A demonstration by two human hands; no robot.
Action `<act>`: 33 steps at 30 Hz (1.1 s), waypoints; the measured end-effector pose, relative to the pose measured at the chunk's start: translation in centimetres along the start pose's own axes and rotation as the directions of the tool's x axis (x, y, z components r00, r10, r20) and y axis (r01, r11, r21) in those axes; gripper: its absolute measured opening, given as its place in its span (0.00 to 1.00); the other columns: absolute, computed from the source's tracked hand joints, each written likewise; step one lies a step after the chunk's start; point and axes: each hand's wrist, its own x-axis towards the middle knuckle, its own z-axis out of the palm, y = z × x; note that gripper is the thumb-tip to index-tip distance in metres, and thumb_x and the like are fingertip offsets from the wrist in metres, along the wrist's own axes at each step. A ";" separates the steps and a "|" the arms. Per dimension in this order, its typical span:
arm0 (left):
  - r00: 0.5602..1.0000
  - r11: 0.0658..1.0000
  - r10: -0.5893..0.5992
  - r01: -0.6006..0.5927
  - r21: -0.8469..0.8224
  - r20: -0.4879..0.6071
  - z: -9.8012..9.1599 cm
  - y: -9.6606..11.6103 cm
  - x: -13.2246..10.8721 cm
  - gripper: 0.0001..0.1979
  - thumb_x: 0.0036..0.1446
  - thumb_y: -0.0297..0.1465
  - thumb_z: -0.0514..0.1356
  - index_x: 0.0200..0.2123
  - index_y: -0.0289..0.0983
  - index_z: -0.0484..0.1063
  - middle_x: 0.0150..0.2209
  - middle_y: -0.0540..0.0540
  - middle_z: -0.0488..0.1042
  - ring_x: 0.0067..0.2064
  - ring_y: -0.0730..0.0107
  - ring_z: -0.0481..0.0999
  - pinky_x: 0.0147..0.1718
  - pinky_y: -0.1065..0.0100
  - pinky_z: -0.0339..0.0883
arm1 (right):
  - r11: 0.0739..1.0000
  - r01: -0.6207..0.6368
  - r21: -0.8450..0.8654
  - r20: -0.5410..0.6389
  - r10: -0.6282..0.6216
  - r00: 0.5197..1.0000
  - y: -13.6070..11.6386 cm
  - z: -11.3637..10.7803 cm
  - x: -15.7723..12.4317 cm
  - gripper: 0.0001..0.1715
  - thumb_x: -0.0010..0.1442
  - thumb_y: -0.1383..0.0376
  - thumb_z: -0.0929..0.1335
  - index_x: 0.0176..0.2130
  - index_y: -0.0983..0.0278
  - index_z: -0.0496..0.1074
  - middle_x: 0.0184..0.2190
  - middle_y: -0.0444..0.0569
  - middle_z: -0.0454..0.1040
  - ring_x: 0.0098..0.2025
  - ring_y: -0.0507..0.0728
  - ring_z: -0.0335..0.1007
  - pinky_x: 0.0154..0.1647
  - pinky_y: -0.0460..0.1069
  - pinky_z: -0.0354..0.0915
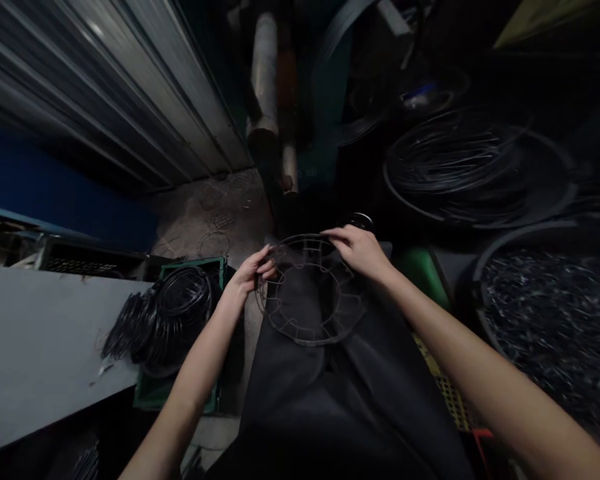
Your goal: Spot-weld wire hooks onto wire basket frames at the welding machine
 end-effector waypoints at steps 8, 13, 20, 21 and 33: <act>0.962 0.924 -0.021 -0.085 -0.374 -0.271 -1.2 -6.0 -3.5 0.14 0.64 0.37 0.49 0.34 0.34 0.68 0.16 0.55 0.58 0.18 0.81 0.59 0.17 0.78 0.55 | 0.908 -0.301 0.293 -0.012 0.319 0.948 5.3 -3.2 -2.9 0.23 0.56 0.56 0.64 0.48 0.63 0.72 0.39 0.49 0.75 0.36 0.54 0.69 0.36 0.49 0.66; 0.965 0.903 -0.018 -0.096 -0.418 -0.261 -1.6 -6.5 -3.9 0.18 0.66 0.33 0.42 0.40 0.32 0.69 0.21 0.54 0.60 0.16 0.85 0.55 0.17 0.79 0.54 | 0.783 -0.495 0.376 0.173 0.466 0.868 5.2 -1.8 -9.1 0.23 0.53 0.52 0.66 0.41 0.67 0.73 0.30 0.48 0.73 0.28 0.51 0.66 0.26 0.45 0.63; 0.963 0.897 -0.022 -0.100 -0.431 -0.268 -0.9 -7.0 -3.2 0.23 0.67 0.37 0.39 0.45 0.34 0.70 0.15 0.58 0.49 0.12 0.84 0.46 0.13 0.81 0.48 | 0.755 -0.546 0.364 0.192 0.513 0.837 4.3 -0.6 -9.3 0.15 0.55 0.58 0.67 0.39 0.65 0.72 0.26 0.46 0.72 0.25 0.50 0.65 0.23 0.44 0.63; 0.964 0.895 -0.006 -0.114 -0.432 -0.267 -0.9 -7.1 -3.2 0.23 0.67 0.36 0.38 0.45 0.33 0.70 0.14 0.58 0.49 0.12 0.84 0.45 0.13 0.80 0.47 | 0.744 -0.554 0.373 0.206 0.516 0.832 4.1 -0.7 -9.1 0.14 0.55 0.59 0.67 0.38 0.65 0.71 0.26 0.46 0.72 0.25 0.50 0.65 0.23 0.43 0.63; 0.947 0.903 0.056 -0.184 -0.389 -0.317 -0.7 -8.2 -2.8 0.13 0.64 0.34 0.48 0.46 0.37 0.69 0.17 0.57 0.54 0.14 0.85 0.50 0.16 0.80 0.53 | 0.525 -0.611 0.593 0.297 0.563 0.771 3.0 -0.9 -8.9 0.22 0.49 0.50 0.71 0.29 0.64 0.65 0.22 0.45 0.70 0.22 0.49 0.66 0.20 0.43 0.60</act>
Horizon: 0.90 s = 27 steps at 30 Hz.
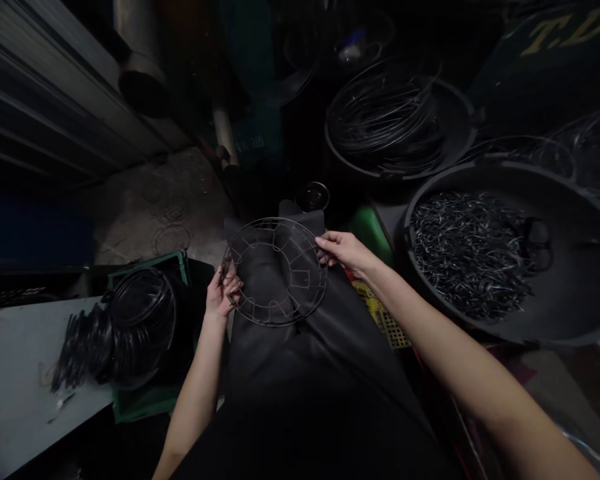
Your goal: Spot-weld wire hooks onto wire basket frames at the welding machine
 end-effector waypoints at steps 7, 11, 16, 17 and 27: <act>0.996 1.000 0.021 -0.020 0.011 -0.083 0.3 -0.1 -0.2 0.09 0.63 0.33 0.51 0.42 0.39 0.69 0.17 0.58 0.56 0.14 0.86 0.51 0.14 0.82 0.51 | 0.717 0.203 -0.667 -0.226 -0.454 0.862 1.6 0.8 -1.7 0.13 0.57 0.55 0.64 0.33 0.62 0.72 0.23 0.46 0.72 0.25 0.53 0.67 0.31 0.47 0.62; 0.995 0.999 0.017 -0.014 0.042 -0.094 0.4 -0.2 -0.3 0.09 0.63 0.34 0.52 0.42 0.38 0.69 0.17 0.58 0.57 0.14 0.86 0.52 0.14 0.81 0.50 | 0.726 0.186 -0.662 -0.279 -0.469 0.838 1.6 1.1 -2.1 0.16 0.58 0.56 0.63 0.40 0.63 0.72 0.24 0.46 0.71 0.23 0.51 0.64 0.29 0.46 0.61; 0.999 0.999 0.037 -0.036 0.019 -0.037 0.5 -0.3 -0.3 0.13 0.64 0.36 0.50 0.45 0.37 0.69 0.16 0.57 0.57 0.14 0.86 0.52 0.15 0.80 0.50 | 0.704 0.242 -0.667 -0.271 -0.532 0.802 1.7 1.8 0.2 0.19 0.59 0.56 0.61 0.44 0.63 0.73 0.24 0.46 0.71 0.24 0.52 0.63 0.30 0.46 0.61; 0.999 0.999 0.036 -0.035 0.014 -0.036 0.6 -0.4 -0.3 0.14 0.64 0.37 0.49 0.45 0.36 0.69 0.16 0.57 0.57 0.14 0.85 0.51 0.15 0.80 0.50 | 0.698 0.257 -0.669 -0.262 -0.545 0.797 1.9 2.0 0.6 0.20 0.60 0.56 0.61 0.44 0.64 0.73 0.25 0.46 0.72 0.24 0.52 0.64 0.31 0.47 0.62; 0.990 0.992 0.124 -0.124 0.007 -0.074 0.6 -1.2 -0.7 0.14 0.60 0.37 0.55 0.44 0.34 0.69 0.13 0.59 0.55 0.11 0.86 0.47 0.13 0.80 0.42 | 0.806 0.292 -0.515 -0.232 -0.459 0.858 4.1 1.7 1.6 0.25 0.60 0.52 0.61 0.49 0.63 0.72 0.43 0.50 0.75 0.43 0.58 0.72 0.47 0.52 0.66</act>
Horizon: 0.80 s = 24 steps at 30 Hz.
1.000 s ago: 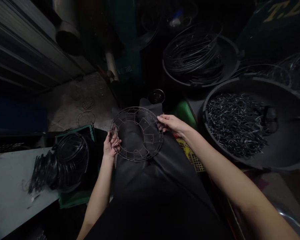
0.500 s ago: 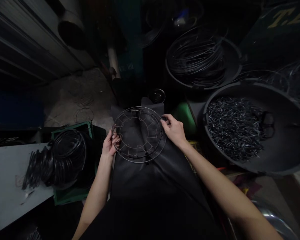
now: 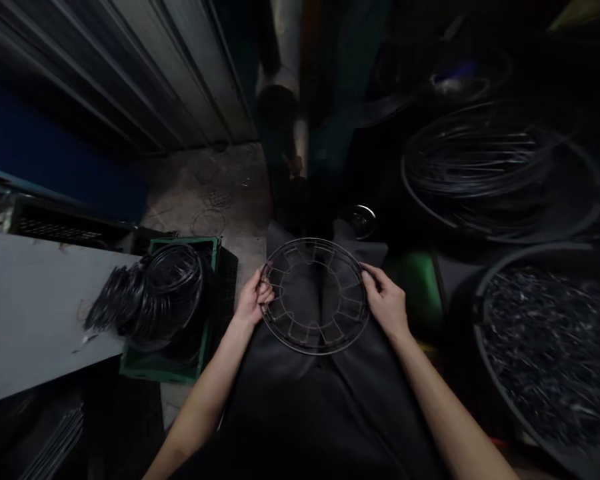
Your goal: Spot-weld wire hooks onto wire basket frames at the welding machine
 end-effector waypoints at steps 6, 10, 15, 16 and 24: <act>0.998 0.998 0.061 -0.061 -0.005 -0.005 -0.4 -0.3 -0.1 0.15 0.57 0.35 0.59 0.45 0.33 0.69 0.14 0.60 0.54 0.12 0.87 0.47 0.13 0.80 0.41 | 0.977 0.123 -0.173 0.179 -0.092 0.980 0.7 -1.4 0.2 0.28 0.61 0.53 0.60 0.56 0.60 0.67 0.49 0.49 0.73 0.50 0.60 0.69 0.53 0.55 0.64; 0.995 0.997 0.074 -0.074 0.006 -0.071 -0.1 -0.6 0.0 0.13 0.55 0.36 0.61 0.41 0.34 0.70 0.14 0.61 0.53 0.12 0.88 0.46 0.13 0.80 0.41 | 0.946 0.211 -0.247 0.326 -0.124 0.937 1.5 -2.3 0.3 0.32 0.61 0.53 0.58 0.62 0.59 0.59 0.50 0.49 0.72 0.51 0.61 0.69 0.53 0.56 0.64; 0.994 0.996 0.086 -0.088 -0.020 -0.068 -0.2 -0.8 0.2 0.11 0.57 0.35 0.59 0.41 0.34 0.70 0.13 0.61 0.51 0.11 0.87 0.45 0.12 0.80 0.39 | 0.996 0.048 -0.074 0.372 -0.018 0.928 1.9 -2.2 0.8 0.34 0.59 0.49 0.61 0.60 0.59 0.61 0.55 0.49 0.67 0.57 0.61 0.62 0.58 0.57 0.60; 0.995 0.997 0.076 -0.078 -0.024 -0.061 -0.3 -0.7 0.2 0.11 0.58 0.34 0.59 0.41 0.34 0.70 0.13 0.61 0.51 0.11 0.87 0.45 0.12 0.80 0.39 | 1.000 -0.015 0.001 0.362 0.014 0.932 1.8 -2.2 0.8 0.34 0.57 0.48 0.63 0.59 0.60 0.63 0.55 0.49 0.67 0.57 0.61 0.62 0.58 0.56 0.60; 0.998 0.998 0.060 -0.060 -0.021 -0.004 -0.2 -0.5 0.7 0.12 0.64 0.31 0.49 0.44 0.36 0.70 0.12 0.61 0.50 0.10 0.86 0.45 0.12 0.80 0.43 | 0.843 -0.362 0.398 0.375 0.210 0.903 0.9 -2.8 0.2 0.35 0.43 0.50 0.73 0.48 0.66 0.72 0.27 0.45 0.72 0.21 0.47 0.61 0.20 0.43 0.61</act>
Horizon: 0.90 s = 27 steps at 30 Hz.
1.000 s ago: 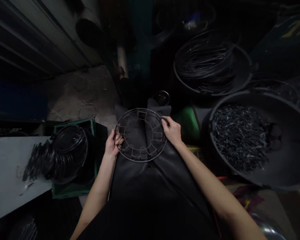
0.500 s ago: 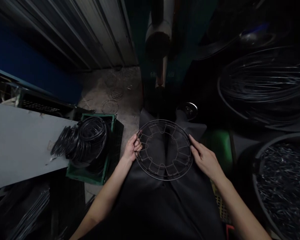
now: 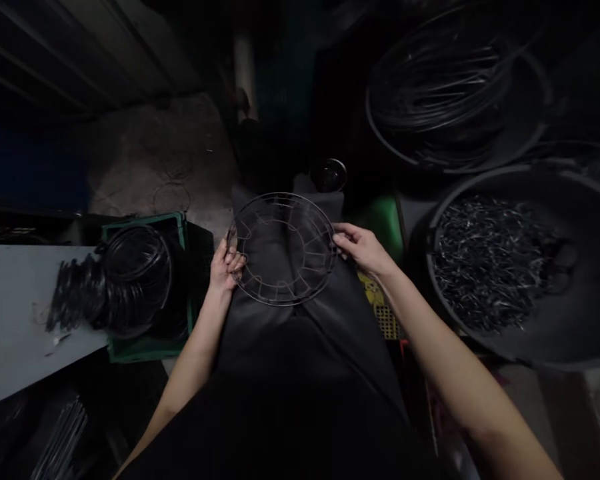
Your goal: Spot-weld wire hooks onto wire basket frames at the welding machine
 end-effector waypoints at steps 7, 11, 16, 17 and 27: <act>0.998 0.989 -0.036 0.043 0.141 -0.056 0.2 0.2 -0.1 0.07 0.63 0.32 0.53 0.36 0.37 0.69 0.14 0.59 0.56 0.11 0.87 0.50 0.13 0.81 0.46 | 0.931 0.197 -0.306 -0.210 -0.268 0.940 0.8 1.6 0.2 0.24 0.53 0.53 0.68 0.43 0.66 0.75 0.32 0.50 0.73 0.30 0.53 0.68 0.34 0.50 0.68; 0.989 0.990 0.010 0.011 0.143 -0.147 0.4 -0.1 -0.5 0.07 0.62 0.33 0.54 0.32 0.36 0.67 0.14 0.60 0.54 0.11 0.88 0.48 0.13 0.81 0.44 | 0.700 0.289 -0.653 -0.212 -0.536 0.817 1.9 2.5 -2.8 0.21 0.61 0.56 0.61 0.47 0.62 0.74 0.40 0.53 0.73 0.42 0.58 0.70 0.47 0.55 0.67; 0.994 0.992 -0.025 0.037 0.117 -0.103 0.2 -0.3 -0.5 0.11 0.65 0.29 0.48 0.32 0.36 0.66 0.14 0.59 0.54 0.11 0.87 0.48 0.13 0.81 0.44 | 0.629 0.364 -0.686 0.072 -0.440 0.895 3.6 2.1 -7.1 0.34 0.64 0.54 0.57 0.64 0.62 0.51 0.62 0.54 0.56 0.62 0.60 0.54 0.61 0.58 0.55; 0.995 0.992 -0.033 0.044 0.116 -0.097 0.3 -0.2 -0.5 0.11 0.65 0.29 0.48 0.32 0.36 0.67 0.14 0.59 0.54 0.11 0.87 0.48 0.13 0.81 0.44 | 0.623 0.368 -0.690 0.140 -0.385 0.912 3.8 2.0 -7.6 0.40 0.63 0.52 0.58 0.67 0.64 0.42 0.65 0.56 0.49 0.64 0.61 0.48 0.62 0.59 0.52; 0.993 0.992 -0.049 0.062 0.113 -0.108 -0.2 -0.4 -0.4 0.08 0.63 0.31 0.52 0.38 0.36 0.70 0.16 0.59 0.54 0.13 0.88 0.48 0.14 0.81 0.43 | 0.488 0.149 -0.860 0.052 -0.207 0.977 4.8 4.6 -8.2 0.70 0.48 0.37 0.64 0.65 0.72 0.21 0.65 0.68 0.37 0.66 0.71 0.39 0.60 0.70 0.42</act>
